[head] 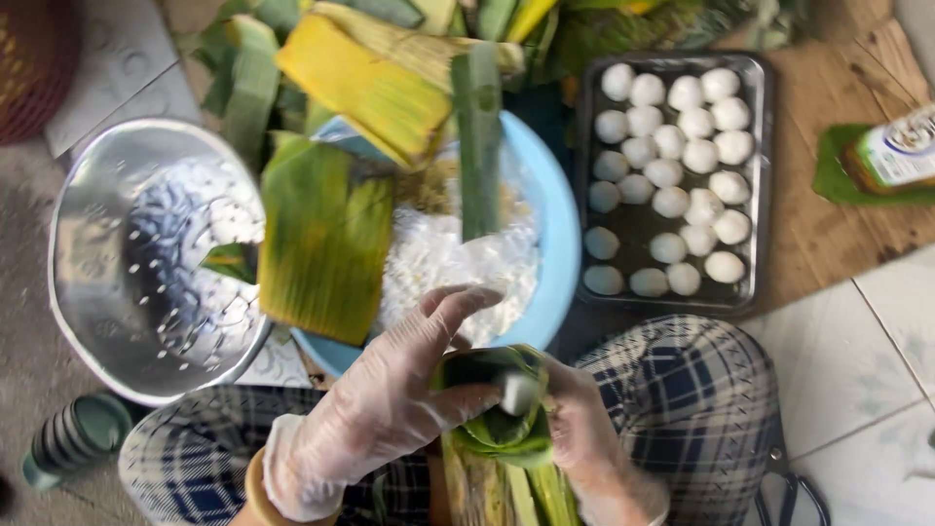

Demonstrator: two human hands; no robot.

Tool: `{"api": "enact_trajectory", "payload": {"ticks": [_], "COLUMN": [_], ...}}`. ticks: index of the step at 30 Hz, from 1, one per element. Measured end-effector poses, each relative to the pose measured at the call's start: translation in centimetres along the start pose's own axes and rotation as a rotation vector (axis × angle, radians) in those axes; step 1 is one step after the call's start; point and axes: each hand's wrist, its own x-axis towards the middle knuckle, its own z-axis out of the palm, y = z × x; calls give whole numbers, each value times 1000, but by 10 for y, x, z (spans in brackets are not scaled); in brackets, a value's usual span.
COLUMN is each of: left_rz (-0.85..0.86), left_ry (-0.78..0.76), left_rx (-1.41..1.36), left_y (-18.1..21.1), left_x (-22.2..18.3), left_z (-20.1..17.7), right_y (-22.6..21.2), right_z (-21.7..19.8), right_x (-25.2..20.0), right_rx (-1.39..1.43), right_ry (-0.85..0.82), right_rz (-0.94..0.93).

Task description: Wrapping small white dough balls into banana leaves.

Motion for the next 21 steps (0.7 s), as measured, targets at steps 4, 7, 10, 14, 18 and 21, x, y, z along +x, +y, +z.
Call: {"api": "enact_trajectory", "payload": {"ticks": [4, 7, 10, 14, 18, 21], "left_rz": [-201, -37, 129, -249, 75, 343], "left_ry": [-23, 34, 86, 18, 42, 87], "left_rx": [-120, -61, -68, 35, 184, 169], "left_y": [-16, -14, -11, -26, -34, -29], "left_x": [-32, -45, -52, -61, -65, -63], "left_z": [-4, 2, -1, -7, 9, 9], "right_y": [35, 32, 50, 68, 4, 8], "right_z": [23, 32, 30, 24, 60, 65], "right_x": [-10, -11, -18, -26, 5, 7], "right_rx": [-61, -548, -553, -528, -573, -553], "right_ry": [343, 349, 425, 598, 359, 343], "right_rz": [56, 266, 328, 434, 671, 659]}}
